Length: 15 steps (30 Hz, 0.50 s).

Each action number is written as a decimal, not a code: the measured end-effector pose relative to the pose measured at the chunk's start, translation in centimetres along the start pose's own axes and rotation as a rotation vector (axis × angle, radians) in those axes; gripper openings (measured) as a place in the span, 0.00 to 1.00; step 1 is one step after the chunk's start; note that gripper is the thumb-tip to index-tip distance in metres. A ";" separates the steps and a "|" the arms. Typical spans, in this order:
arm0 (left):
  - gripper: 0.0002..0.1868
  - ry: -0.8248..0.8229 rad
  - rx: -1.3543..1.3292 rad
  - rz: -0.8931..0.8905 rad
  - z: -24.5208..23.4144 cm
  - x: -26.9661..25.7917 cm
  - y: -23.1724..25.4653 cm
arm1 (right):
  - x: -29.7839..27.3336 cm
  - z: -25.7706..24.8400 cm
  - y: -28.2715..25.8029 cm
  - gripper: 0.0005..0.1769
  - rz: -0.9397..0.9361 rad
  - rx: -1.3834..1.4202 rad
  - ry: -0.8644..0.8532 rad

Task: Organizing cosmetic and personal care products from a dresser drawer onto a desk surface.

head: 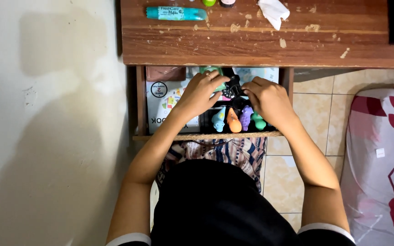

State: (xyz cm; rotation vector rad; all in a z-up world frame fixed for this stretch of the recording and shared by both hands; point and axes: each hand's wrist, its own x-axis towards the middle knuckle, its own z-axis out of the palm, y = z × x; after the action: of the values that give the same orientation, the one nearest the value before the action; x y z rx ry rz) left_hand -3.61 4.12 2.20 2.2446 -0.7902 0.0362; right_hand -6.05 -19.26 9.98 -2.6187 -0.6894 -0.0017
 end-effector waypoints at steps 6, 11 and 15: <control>0.24 0.123 -0.012 0.115 -0.2 0.4 1.3 | 0.3 -1.1 -0.8 0.07 0.005 0.111 0.017; 0.21 0.139 -0.071 0.108 0.6 0.7 1.4 | 0.7 -1.3 -0.5 0.07 -0.020 0.238 0.071; 0.20 0.220 -0.245 0.108 -0.2 0.9 2.1 | 1.0 -1.5 -0.4 0.09 0.006 0.381 0.139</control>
State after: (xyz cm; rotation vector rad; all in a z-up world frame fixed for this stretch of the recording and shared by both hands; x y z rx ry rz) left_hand -4.01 2.62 3.96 1.9276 -0.7525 0.2225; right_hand -5.18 -19.08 11.65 -2.2318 -0.5693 -0.0458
